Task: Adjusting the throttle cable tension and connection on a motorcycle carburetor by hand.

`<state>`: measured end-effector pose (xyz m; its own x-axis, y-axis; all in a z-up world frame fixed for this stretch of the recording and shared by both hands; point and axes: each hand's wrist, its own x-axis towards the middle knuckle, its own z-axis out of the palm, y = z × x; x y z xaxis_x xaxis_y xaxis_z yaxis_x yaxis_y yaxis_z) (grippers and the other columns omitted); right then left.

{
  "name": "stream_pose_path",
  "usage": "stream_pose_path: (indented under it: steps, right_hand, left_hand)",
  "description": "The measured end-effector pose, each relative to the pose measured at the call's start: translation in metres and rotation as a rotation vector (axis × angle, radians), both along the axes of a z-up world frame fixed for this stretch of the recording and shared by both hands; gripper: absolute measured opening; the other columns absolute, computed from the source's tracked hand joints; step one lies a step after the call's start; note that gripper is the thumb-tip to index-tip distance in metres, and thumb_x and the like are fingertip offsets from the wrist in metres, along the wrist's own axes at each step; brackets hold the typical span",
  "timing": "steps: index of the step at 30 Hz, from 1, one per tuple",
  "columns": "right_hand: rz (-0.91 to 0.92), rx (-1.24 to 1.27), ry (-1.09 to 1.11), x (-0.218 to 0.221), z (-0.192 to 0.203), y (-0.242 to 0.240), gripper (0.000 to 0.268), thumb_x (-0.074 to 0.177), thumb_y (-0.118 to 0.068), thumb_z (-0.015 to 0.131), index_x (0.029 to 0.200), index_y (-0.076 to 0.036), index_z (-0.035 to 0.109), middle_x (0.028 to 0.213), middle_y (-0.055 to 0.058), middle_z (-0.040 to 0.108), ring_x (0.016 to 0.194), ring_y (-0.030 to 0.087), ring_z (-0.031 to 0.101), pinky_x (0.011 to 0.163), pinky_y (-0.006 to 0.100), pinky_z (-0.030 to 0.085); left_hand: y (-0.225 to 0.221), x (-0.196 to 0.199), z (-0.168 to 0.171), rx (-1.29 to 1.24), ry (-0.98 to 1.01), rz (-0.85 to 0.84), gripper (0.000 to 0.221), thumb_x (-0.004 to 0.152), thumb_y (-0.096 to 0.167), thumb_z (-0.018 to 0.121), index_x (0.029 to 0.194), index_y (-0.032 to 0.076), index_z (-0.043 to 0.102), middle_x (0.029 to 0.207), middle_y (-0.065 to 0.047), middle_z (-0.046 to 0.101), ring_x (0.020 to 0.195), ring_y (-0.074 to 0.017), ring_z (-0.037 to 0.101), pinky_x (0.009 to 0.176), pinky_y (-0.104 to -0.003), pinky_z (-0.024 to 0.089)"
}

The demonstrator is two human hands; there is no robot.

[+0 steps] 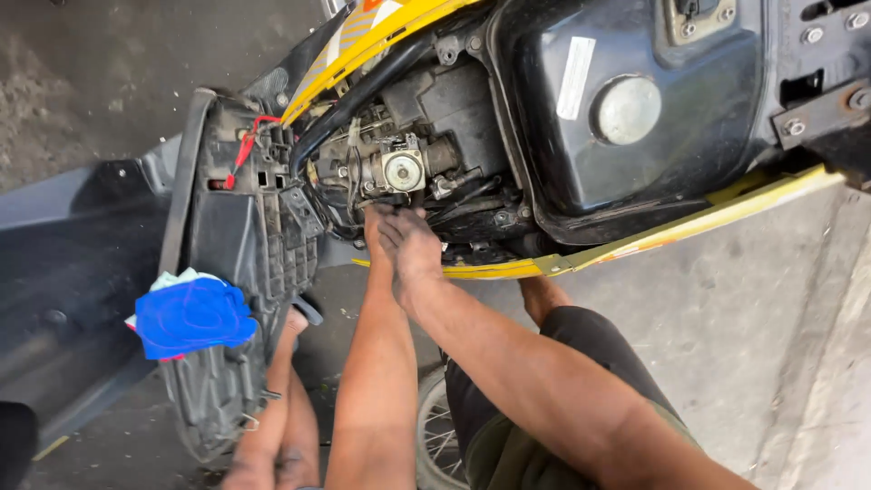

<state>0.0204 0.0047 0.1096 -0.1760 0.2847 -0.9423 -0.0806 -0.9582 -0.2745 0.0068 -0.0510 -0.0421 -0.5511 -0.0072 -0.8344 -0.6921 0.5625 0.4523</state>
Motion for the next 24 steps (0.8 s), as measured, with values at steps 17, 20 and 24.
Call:
stream_pose_path:
  steps: [17,20,24]
  right_hand:
    - [-0.193,0.076,-0.371,-0.026,-0.027,0.001,0.065,0.100,-0.037,0.056,0.157,-0.011,0.038,0.150,0.017,0.054,0.135,0.028,0.051,0.113,0.039,0.044]
    - [-0.271,0.057,-0.363,-0.037,-0.026,0.010,0.065,0.100,-0.041,0.056,0.156,-0.012,0.040,0.158,0.016,0.046,0.148,0.033,0.039,0.125,0.042,0.032]
    - [-0.433,-0.088,-0.344,-0.041,-0.043,0.002,0.056,0.097,-0.045,0.061,0.142,-0.012,0.059,0.149,0.016,0.057,0.143,0.029,0.048,0.123,0.039,0.035]
  left_hand:
    - [-0.007,-0.054,0.151,0.214,0.485,-0.248,0.016,0.097,-0.002,0.056,0.107,0.000,0.069,0.093,-0.019,0.075,0.077,-0.0208,0.076,0.066,-0.028,0.065]
    - [0.032,-0.071,0.168,0.152,0.649,-0.680,0.019,0.093,0.004,0.065,0.110,0.009,0.073,0.096,-0.012,0.074,0.085,-0.0223,0.075,0.075,-0.034,0.062]
    - [0.067,-0.089,0.141,0.064,0.659,-1.162,0.041,0.089,0.015,0.074,0.129,0.013,0.064,0.135,-0.013,0.056,0.122,-0.0397,0.061,0.100,-0.053,0.053]
